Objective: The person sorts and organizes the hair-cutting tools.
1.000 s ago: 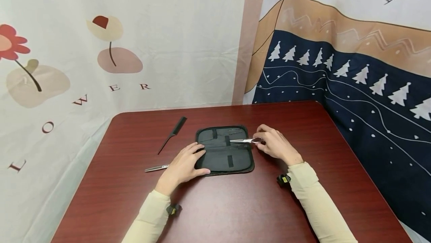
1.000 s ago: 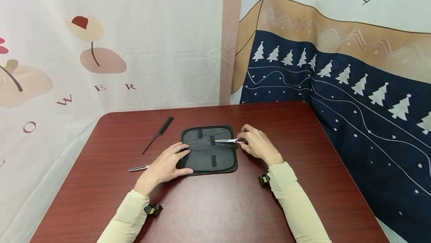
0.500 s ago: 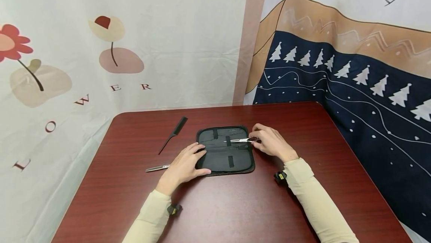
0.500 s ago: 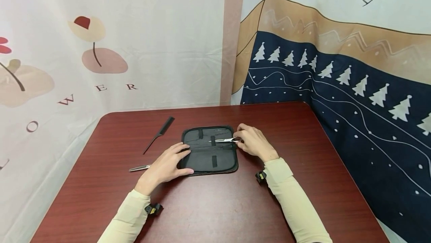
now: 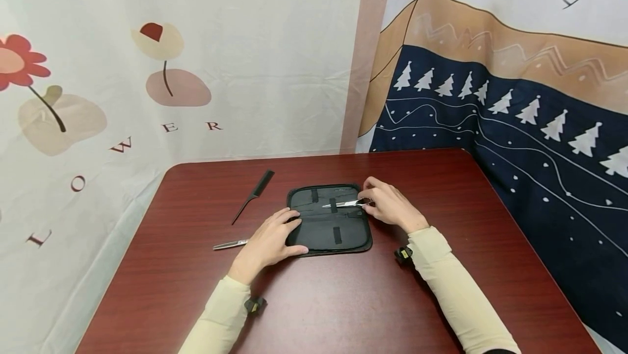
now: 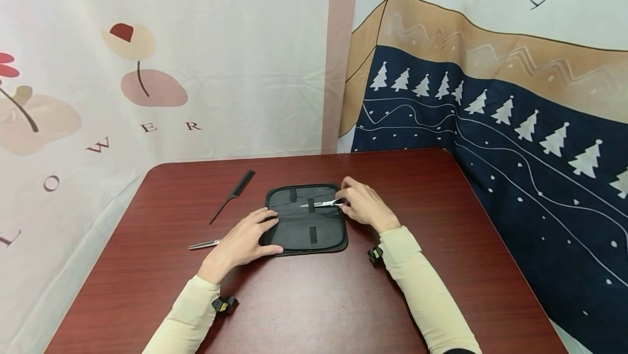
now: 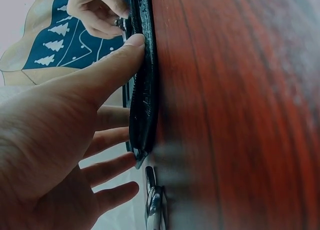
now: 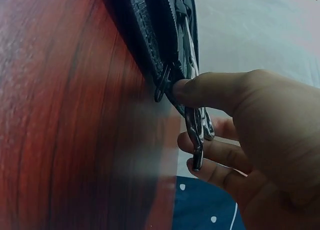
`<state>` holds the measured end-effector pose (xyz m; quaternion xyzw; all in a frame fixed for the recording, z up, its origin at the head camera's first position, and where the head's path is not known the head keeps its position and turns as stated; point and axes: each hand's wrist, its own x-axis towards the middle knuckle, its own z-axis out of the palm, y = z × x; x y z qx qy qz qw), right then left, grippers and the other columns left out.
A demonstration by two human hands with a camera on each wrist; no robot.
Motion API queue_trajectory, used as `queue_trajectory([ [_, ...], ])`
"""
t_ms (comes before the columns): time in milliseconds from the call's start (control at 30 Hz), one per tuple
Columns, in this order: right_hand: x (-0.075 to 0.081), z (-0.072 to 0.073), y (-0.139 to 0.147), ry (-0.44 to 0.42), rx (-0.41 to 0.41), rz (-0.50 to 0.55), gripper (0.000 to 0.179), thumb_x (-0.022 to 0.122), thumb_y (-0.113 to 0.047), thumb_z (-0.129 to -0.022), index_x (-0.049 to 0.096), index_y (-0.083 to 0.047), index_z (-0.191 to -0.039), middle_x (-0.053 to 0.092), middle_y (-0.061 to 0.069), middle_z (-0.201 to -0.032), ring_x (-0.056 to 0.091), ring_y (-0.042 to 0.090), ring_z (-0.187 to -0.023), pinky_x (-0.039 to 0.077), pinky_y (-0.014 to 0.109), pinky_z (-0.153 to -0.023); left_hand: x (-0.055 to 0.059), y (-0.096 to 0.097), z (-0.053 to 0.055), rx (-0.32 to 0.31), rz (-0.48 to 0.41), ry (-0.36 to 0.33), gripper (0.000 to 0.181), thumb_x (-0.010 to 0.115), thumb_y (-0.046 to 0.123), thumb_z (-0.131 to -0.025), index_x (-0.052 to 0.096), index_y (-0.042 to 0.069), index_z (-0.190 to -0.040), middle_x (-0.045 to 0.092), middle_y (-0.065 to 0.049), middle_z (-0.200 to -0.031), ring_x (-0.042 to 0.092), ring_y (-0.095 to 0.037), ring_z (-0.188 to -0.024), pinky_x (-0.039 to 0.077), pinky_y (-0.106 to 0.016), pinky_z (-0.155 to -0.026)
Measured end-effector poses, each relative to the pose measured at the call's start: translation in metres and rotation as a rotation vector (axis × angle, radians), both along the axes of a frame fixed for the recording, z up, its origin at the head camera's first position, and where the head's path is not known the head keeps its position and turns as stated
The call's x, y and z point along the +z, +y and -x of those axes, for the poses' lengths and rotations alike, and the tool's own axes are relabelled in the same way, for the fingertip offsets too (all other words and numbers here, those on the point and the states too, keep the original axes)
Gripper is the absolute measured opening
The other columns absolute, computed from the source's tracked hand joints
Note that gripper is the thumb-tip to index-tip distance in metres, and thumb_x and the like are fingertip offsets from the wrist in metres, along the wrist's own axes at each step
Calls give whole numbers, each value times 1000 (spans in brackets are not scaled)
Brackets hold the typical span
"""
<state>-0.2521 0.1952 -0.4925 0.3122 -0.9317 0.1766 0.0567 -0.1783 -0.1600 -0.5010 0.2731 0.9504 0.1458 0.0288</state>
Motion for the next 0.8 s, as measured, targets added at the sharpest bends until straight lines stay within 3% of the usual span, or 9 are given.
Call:
queue_trajectory([
  [200,0,2,-3,-23,-10,-31,22,83,-9,-101,86,-11,-122,69,10,-126,72,26,-102,65,45,-91,1,0,0,-1,2,-14,78,88,49,-98,68,-3,-152,63,-18,-164,49,-47,-162,45,-64,-131],
  [400,2,4,-7,12,1,-69,21,84,-9,-99,88,-12,-120,73,10,-123,74,28,-101,66,49,-89,2,0,-1,-4,-3,-25,76,88,48,-98,68,0,-153,63,-18,-164,48,-48,-163,46,-65,-131],
  [800,6,8,-16,-23,42,-66,20,80,-2,-98,87,-7,-117,72,12,-118,72,25,-100,66,43,-91,2,0,-1,-9,-18,-22,75,88,47,-98,68,-1,-153,63,-19,-163,48,-48,-162,45,-64,-132],
])
